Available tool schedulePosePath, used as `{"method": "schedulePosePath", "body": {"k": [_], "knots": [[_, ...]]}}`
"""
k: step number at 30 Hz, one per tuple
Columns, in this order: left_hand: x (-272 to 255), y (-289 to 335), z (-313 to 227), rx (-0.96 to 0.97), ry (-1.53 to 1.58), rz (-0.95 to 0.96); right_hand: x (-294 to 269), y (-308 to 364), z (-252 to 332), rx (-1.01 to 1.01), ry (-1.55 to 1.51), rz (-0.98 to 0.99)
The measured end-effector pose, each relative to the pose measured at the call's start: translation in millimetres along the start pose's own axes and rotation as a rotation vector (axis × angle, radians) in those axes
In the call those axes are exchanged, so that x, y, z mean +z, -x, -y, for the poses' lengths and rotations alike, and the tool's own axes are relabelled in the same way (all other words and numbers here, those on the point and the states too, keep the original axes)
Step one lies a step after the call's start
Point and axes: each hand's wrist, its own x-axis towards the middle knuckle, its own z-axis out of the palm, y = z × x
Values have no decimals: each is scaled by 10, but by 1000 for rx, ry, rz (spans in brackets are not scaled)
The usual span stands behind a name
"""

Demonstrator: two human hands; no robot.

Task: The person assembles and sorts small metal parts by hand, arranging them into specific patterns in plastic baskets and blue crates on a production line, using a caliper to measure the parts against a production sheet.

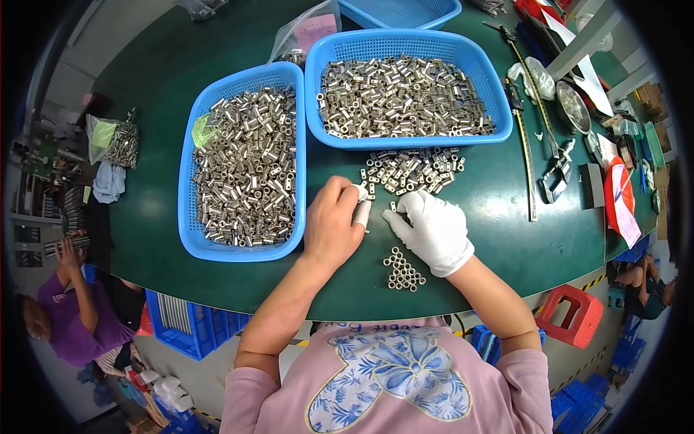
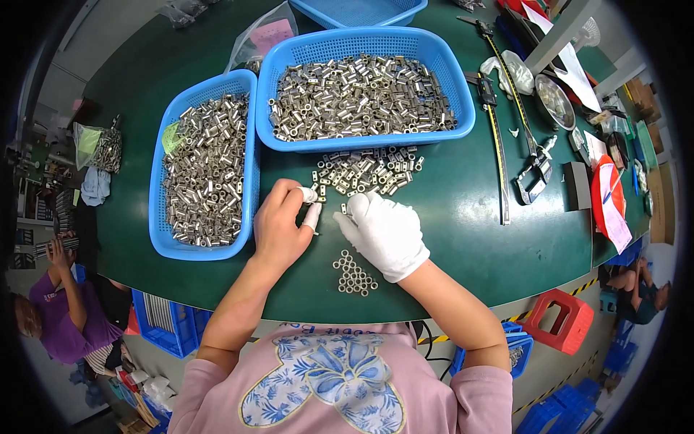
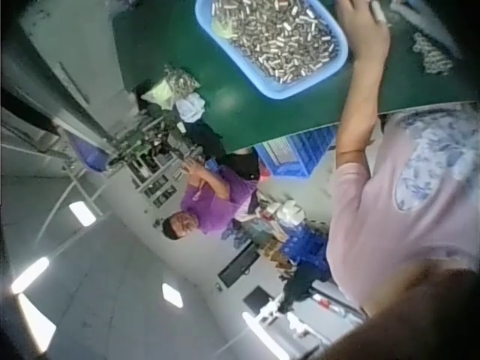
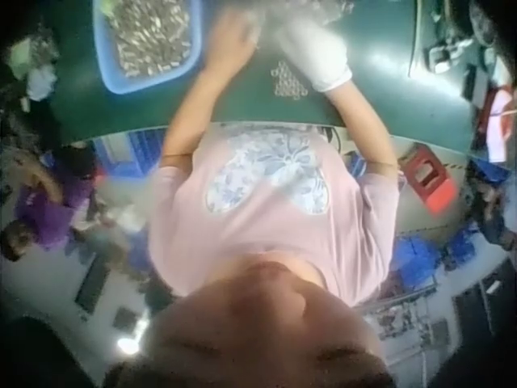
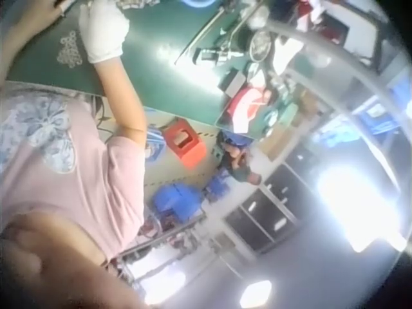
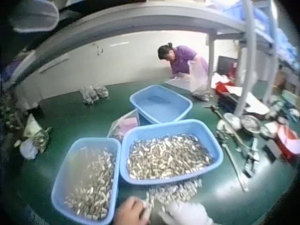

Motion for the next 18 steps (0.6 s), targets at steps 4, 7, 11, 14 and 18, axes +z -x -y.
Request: {"method": "schedulePosePath", "body": {"k": [4,7,11,14,18], "knots": [[-2,-26,-12,45,-26,-3,-34,-24,25,3,-81,-36],[-9,-22,-18,55,-27,19,-31,-31,0,-44,-34,-1],[-55,-8,-51,109,22,115,-26,-18,-42,-27,-61,31],[-126,26,-50,107,105,128,-29,-14,-54,-29,-103,28],[-141,66,10,106,140,148,-52,-43,-19,-80,-95,37]]}}
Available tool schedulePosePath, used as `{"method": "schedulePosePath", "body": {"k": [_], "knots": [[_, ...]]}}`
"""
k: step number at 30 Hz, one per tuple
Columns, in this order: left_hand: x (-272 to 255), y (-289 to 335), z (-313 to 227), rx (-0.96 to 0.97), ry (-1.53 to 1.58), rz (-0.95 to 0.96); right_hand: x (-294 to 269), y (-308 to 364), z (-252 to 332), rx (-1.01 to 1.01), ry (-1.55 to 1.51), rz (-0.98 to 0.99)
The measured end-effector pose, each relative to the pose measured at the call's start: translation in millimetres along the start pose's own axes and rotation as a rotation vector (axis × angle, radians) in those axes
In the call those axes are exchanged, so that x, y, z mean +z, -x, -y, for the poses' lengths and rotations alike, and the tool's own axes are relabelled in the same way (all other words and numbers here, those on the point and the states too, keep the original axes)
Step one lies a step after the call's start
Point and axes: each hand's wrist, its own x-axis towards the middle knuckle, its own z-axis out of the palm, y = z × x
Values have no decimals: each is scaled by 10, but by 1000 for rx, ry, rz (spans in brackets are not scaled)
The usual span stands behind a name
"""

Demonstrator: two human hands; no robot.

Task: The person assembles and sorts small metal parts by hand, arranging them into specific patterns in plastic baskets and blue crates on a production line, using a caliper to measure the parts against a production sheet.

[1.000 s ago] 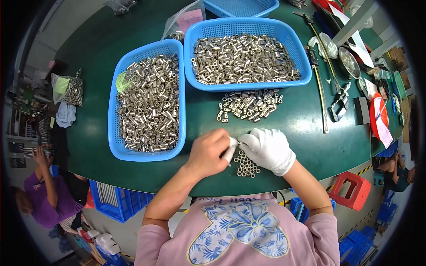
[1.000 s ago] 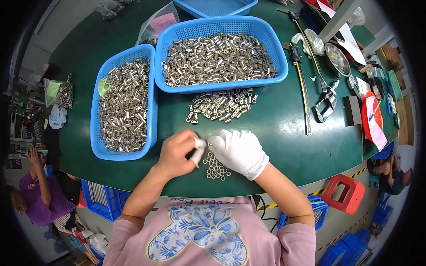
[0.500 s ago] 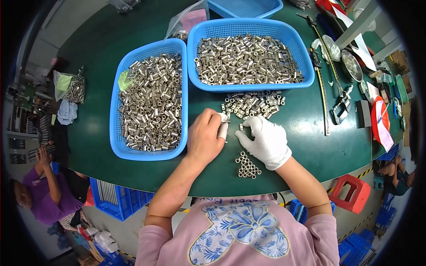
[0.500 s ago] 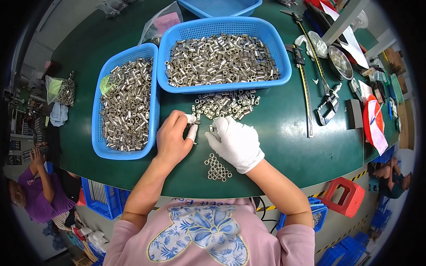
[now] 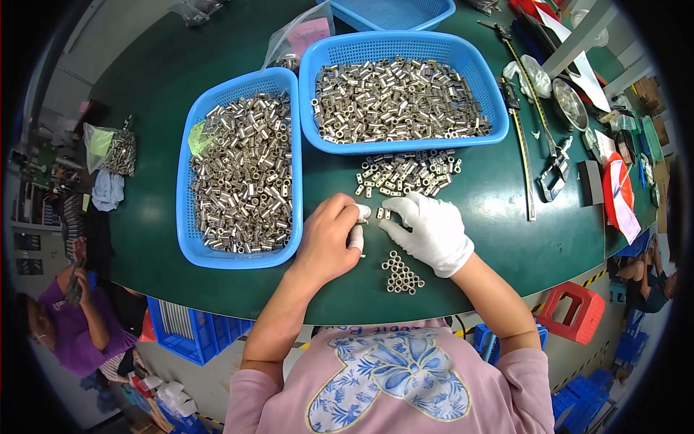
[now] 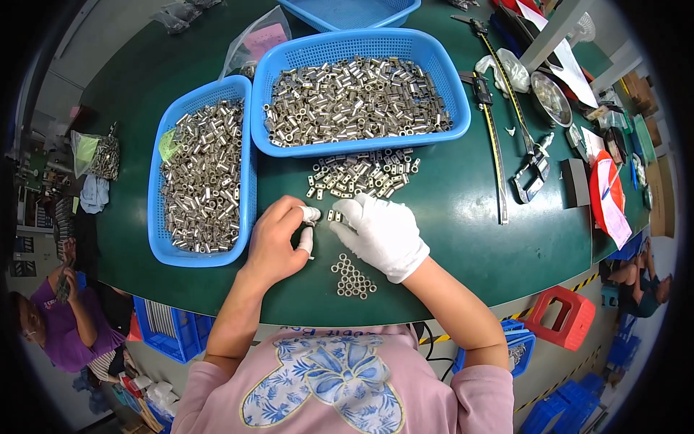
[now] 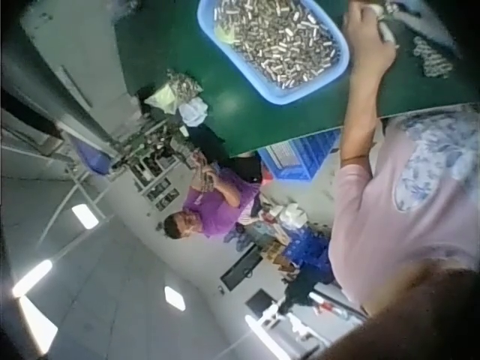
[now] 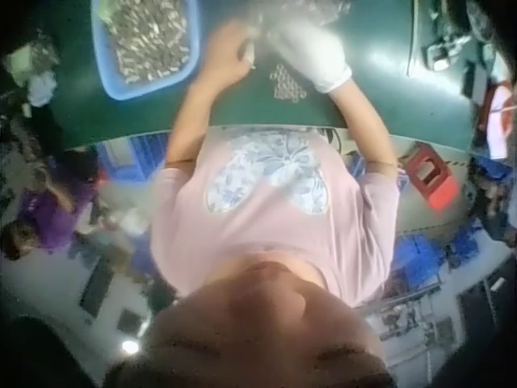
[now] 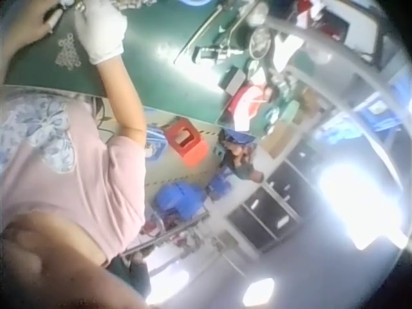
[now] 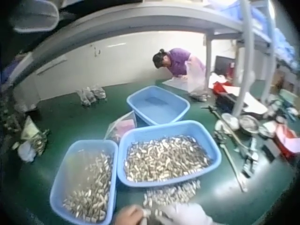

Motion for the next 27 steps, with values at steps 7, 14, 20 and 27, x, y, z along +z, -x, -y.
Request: {"method": "schedulePosePath", "body": {"k": [7,14,20,27], "knots": [[27,-44,-11,-40,13,37,1,-18,-15,-41,-16,11],[59,-92,55,-4,56,22,-21,6,-65,-26,-107,-5],[40,-117,68,42,44,33,68,38,-78,-115,12,16],[74,-62,62,53,73,79,32,100,-89,-90,-78,47]]}}
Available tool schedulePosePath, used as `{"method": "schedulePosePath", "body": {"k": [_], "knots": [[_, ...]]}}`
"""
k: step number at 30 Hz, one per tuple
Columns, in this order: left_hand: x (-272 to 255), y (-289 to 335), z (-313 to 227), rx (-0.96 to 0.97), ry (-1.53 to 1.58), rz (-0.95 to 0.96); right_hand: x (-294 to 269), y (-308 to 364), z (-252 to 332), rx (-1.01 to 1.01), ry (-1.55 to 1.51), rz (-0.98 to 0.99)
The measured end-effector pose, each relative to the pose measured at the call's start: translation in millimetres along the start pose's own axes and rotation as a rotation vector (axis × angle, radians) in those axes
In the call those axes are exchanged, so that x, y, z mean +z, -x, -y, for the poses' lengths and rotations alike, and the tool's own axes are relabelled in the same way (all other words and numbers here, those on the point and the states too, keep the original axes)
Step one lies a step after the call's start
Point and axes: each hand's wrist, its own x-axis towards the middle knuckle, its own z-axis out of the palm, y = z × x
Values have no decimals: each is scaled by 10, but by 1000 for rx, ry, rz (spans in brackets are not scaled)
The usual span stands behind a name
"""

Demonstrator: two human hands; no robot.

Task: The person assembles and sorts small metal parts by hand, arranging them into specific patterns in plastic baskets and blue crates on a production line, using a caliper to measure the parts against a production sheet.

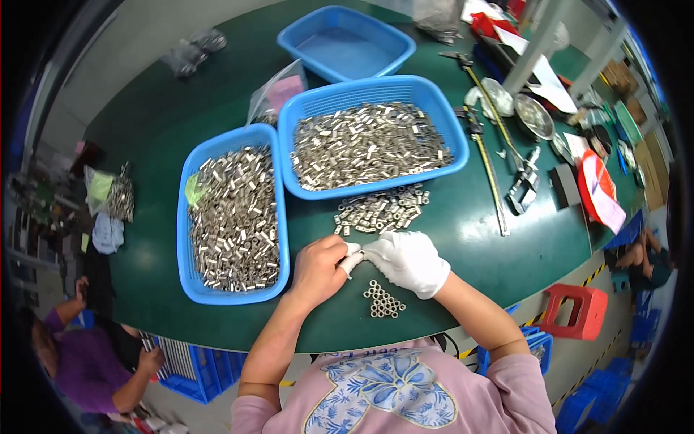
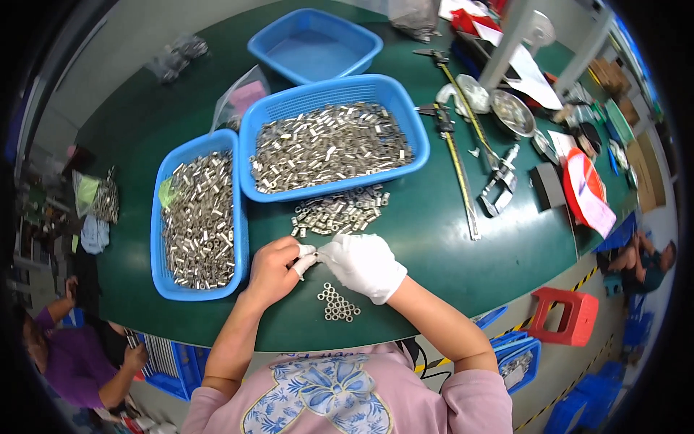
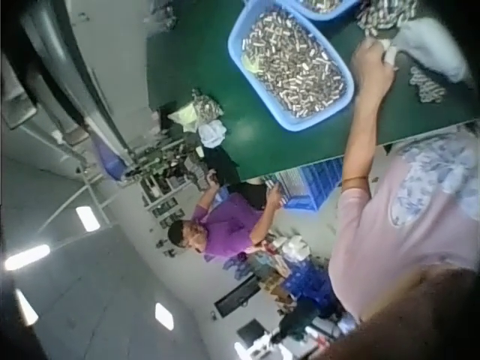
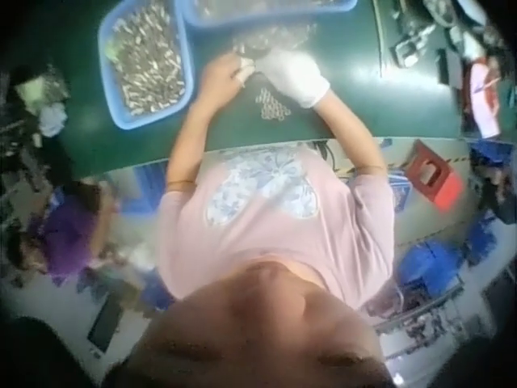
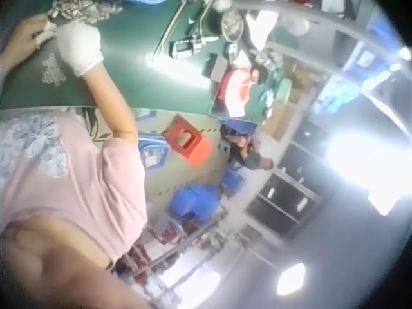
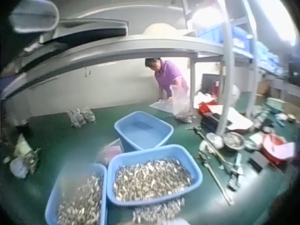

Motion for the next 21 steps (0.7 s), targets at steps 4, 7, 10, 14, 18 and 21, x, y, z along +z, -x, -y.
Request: {"method": "schedulePosePath", "body": {"k": [4,7,10,14,18,21], "knots": [[61,-89,2,-56,4,23,-14,-1,3,164,-67,-3],[-12,-77,27,-142,-4,31,-61,-57,51,178,-91,61],[-130,62,247,-85,-11,-80,-193,78,192,165,-137,-142],[-61,164,204,-173,75,-64,-387,879,4,412,-1,-438],[-287,623,4,126,-135,156,-888,1705,-207,740,329,-667],[-488,812,-104,134,-244,320,-1073,2036,-545,641,423,-782]]}}
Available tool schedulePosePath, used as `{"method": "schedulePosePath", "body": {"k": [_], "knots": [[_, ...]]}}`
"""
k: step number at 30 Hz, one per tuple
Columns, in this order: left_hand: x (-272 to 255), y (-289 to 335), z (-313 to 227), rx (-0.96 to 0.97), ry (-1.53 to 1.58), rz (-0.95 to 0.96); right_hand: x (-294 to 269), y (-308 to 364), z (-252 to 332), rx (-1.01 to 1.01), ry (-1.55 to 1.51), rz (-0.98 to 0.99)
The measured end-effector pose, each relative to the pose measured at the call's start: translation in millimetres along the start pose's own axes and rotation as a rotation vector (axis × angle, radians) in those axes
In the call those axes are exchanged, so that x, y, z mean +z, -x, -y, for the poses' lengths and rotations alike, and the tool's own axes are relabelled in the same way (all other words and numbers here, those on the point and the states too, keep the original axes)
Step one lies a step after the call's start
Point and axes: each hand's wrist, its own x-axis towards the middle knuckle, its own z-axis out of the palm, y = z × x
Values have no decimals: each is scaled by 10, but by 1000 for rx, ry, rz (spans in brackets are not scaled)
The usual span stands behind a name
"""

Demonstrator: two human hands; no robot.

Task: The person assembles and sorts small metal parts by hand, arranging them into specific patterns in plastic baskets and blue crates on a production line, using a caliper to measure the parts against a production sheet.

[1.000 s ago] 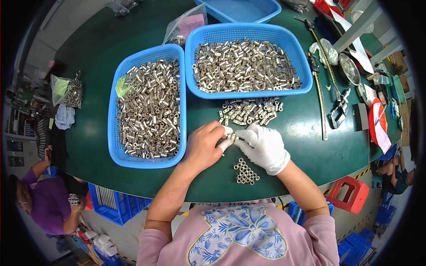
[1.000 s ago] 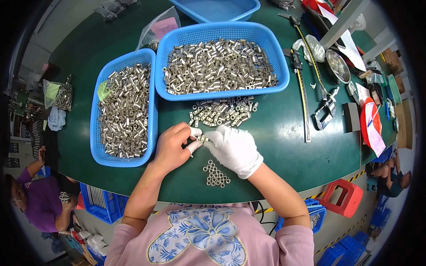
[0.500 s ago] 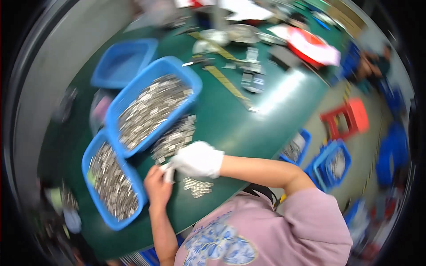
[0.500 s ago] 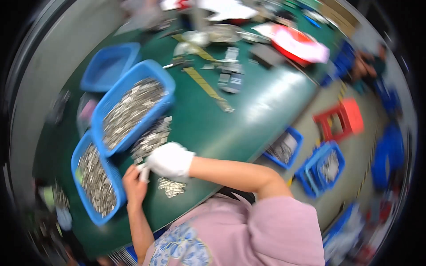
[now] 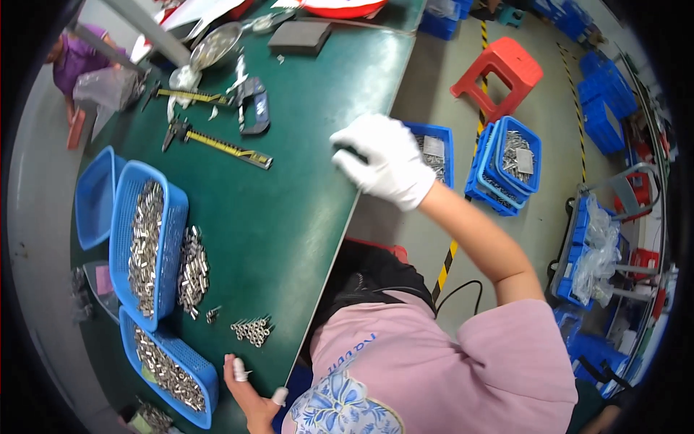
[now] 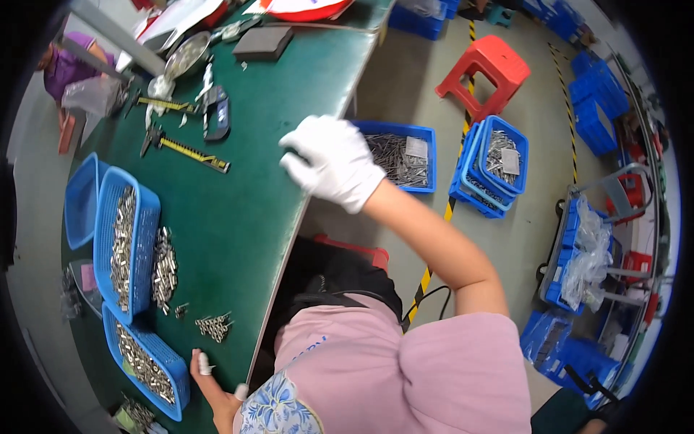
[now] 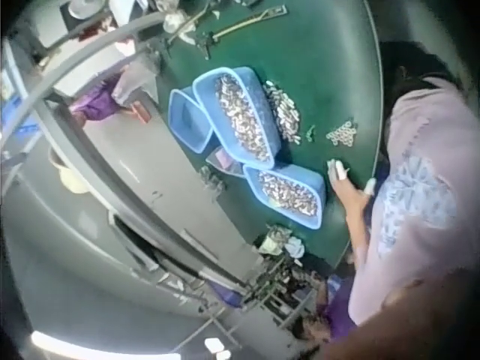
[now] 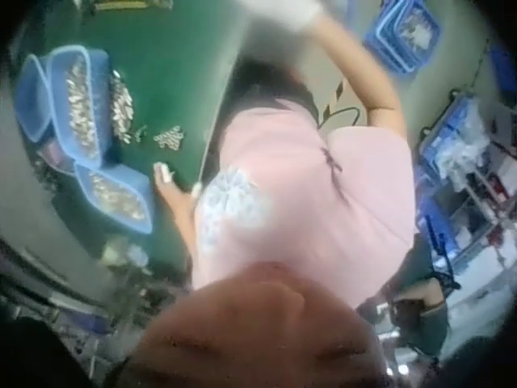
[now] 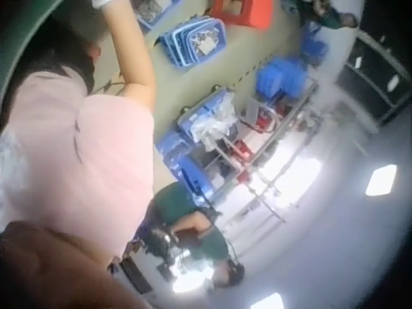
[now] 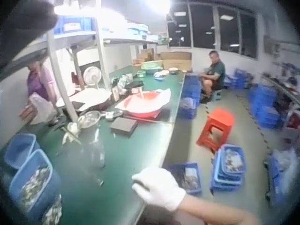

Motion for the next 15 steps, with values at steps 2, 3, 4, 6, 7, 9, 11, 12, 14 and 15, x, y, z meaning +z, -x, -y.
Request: {"method": "schedulePosePath", "body": {"k": [2,3,4,6,7,9,11,12,14,15], "knots": [[-76,18,7,164,-180,195,38,-67,-42,-46,31,-14],[-107,36,14,135,-176,181,79,-115,39,-55,27,-35],[-96,28,33,125,-192,215,148,-115,16,-62,-12,-24],[-89,102,65,52,-205,247,258,-89,21,-84,-71,8],[-133,106,24,12,-195,284,261,-80,2,-102,-87,28],[-177,-92,-160,-14,-119,222,212,14,-22,-82,-39,46],[-50,82,1,-42,-166,313,99,120,-4,20,-21,41],[17,203,119,-19,-203,449,69,154,-4,55,-22,54],[48,319,196,6,-220,441,135,135,24,90,-117,81],[-5,252,126,7,-242,413,168,121,17,112,-156,99]]}}
